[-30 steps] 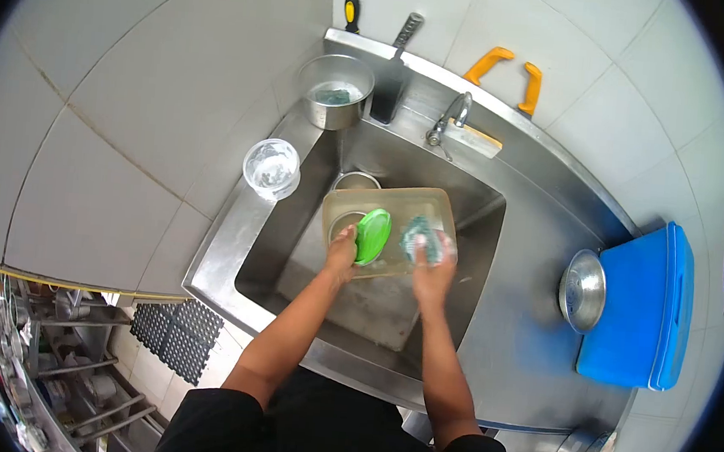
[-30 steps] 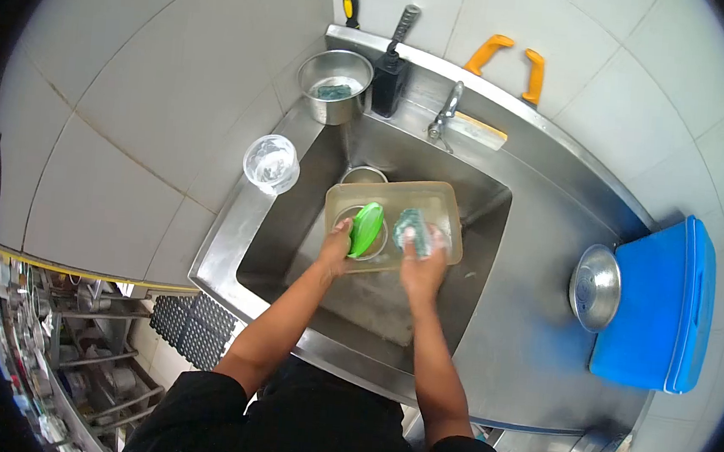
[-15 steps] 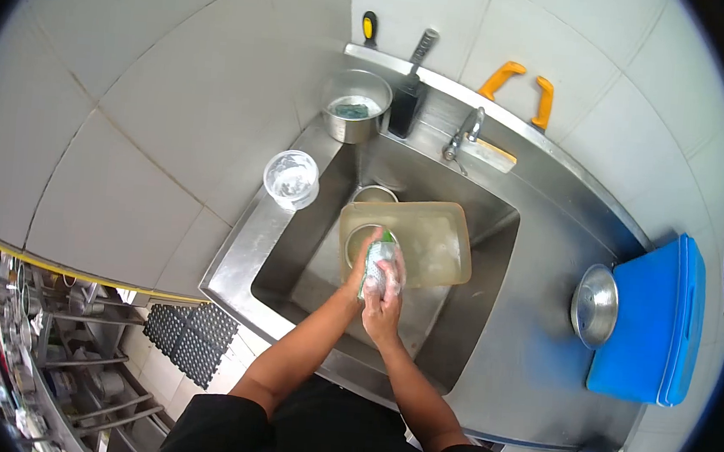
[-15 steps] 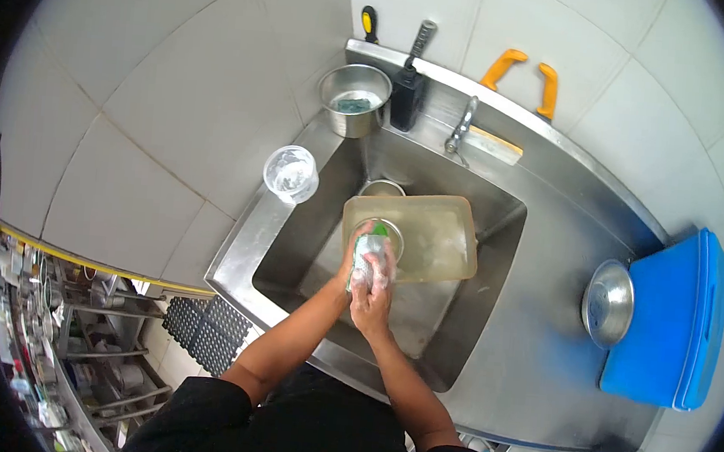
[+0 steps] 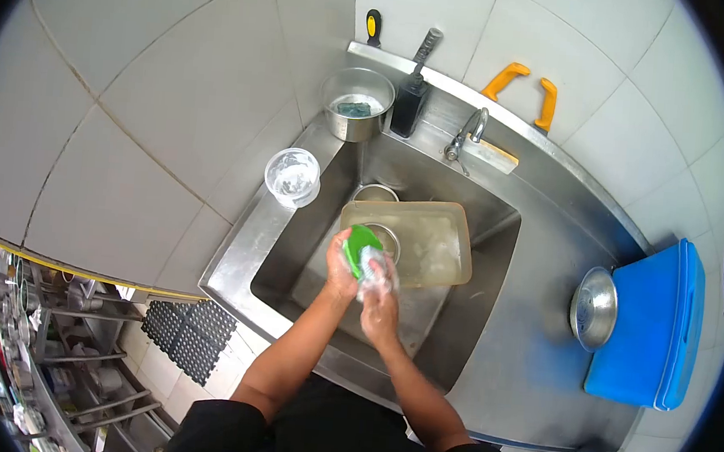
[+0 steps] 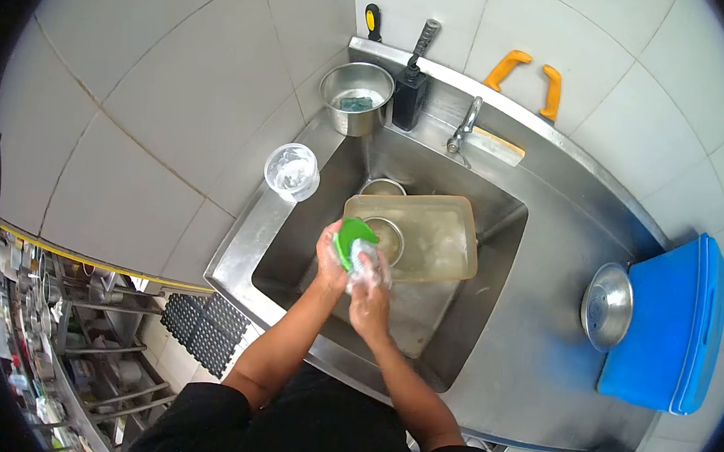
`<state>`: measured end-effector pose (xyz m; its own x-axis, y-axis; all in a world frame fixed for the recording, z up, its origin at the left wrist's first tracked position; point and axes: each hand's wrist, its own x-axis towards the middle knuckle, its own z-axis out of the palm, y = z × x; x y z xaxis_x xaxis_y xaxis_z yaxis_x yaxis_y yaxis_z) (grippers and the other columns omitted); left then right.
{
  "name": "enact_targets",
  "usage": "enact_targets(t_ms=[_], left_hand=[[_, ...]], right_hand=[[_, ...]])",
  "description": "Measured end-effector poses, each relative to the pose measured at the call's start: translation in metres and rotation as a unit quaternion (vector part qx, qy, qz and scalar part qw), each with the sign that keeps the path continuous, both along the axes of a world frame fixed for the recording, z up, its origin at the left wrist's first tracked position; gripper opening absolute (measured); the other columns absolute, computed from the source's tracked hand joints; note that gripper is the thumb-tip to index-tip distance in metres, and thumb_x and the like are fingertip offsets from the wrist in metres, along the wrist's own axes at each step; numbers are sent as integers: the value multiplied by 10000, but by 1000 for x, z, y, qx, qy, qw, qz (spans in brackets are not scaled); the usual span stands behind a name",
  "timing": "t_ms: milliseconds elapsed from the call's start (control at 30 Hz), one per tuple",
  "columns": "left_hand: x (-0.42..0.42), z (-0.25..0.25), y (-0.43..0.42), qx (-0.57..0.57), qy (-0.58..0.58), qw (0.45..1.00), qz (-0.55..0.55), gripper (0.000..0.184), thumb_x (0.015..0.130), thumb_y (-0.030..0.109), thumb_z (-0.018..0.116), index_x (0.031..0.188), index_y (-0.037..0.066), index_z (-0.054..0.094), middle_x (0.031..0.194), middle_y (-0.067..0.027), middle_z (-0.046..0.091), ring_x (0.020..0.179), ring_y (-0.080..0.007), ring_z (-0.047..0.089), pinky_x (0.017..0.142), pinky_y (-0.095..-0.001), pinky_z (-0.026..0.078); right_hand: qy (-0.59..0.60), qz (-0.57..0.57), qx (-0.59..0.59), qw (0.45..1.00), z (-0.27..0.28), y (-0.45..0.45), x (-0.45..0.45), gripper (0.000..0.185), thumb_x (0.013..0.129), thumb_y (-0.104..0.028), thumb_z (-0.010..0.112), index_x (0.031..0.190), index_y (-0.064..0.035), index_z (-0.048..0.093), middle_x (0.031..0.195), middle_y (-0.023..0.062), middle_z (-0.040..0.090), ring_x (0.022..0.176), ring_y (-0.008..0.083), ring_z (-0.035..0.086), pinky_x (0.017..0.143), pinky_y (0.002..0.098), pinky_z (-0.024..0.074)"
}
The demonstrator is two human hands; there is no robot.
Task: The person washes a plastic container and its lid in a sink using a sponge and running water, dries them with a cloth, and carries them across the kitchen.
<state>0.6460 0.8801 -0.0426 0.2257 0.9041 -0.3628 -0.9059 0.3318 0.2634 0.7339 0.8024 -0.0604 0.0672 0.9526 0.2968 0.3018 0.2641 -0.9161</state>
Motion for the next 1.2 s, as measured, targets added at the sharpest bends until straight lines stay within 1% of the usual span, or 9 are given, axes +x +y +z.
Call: enact_targets(t_ms=[367,467,700,800,867,967,1100,1167,1200], left_hand=[[0,13,-4,106,121,976,-144,361,887,136,486,1228,20,511,1120,-100,603,992,-207,599,888,-360,460],[-17,21,4,240,480,800,-267,286,785,-42,540,1062,2,596,1023,-139,642,953,-261,613,837,-353,466],[-17,45,12,440,711,512,-197,209,804,111,603,970,-16,608,810,-215,640,756,-379,622,718,-395,483],[-12,59,7,434,682,570,-145,198,861,159,599,933,-24,617,748,-245,608,703,-396,607,657,-423,467],[-2,54,5,443,671,587,-102,198,876,160,595,933,-28,614,744,-240,606,694,-378,615,651,-424,464],[17,18,-11,392,690,609,7,189,876,149,605,933,-31,618,804,-223,620,740,-354,628,681,-405,481],[16,-3,-22,418,660,621,69,231,870,169,604,1009,-16,609,1015,-209,611,956,-319,603,815,-372,482],[-4,-1,-14,250,560,787,-75,222,853,164,634,1012,10,620,962,-132,637,909,-215,613,800,-338,481],[-19,-3,1,227,519,804,-181,235,858,186,639,1017,14,616,932,-91,641,870,-169,607,779,-314,485]], right_hand=[[-31,-112,11,993,14,81,29,459,899,-258,500,1297,-31,469,1340,230,416,1239,391,393,1026,454,316],[8,-38,8,999,25,79,40,498,870,-269,548,1290,-12,471,1278,201,494,1193,362,440,1008,434,341],[-126,28,57,990,47,91,49,341,838,-297,620,1017,-11,573,959,135,635,889,288,606,777,428,451],[112,4,-109,988,16,97,59,319,905,-326,530,1052,-47,579,950,90,636,883,242,610,766,394,470],[569,-65,-246,782,-7,89,48,323,952,-341,444,1086,-78,577,946,49,634,863,199,614,768,360,486],[735,-104,-273,612,-20,62,9,365,966,-376,399,1100,-81,568,931,44,632,838,194,618,781,344,496],[718,4,-213,662,-53,58,26,358,955,-370,440,1080,-64,577,923,36,631,826,186,619,769,337,496],[320,-53,-210,922,-26,68,54,318,933,-352,504,1014,-57,593,885,25,627,792,163,605,726,322,487],[233,15,-205,950,-14,74,69,314,918,-346,535,990,-47,595,873,24,626,781,153,594,715,317,480]])
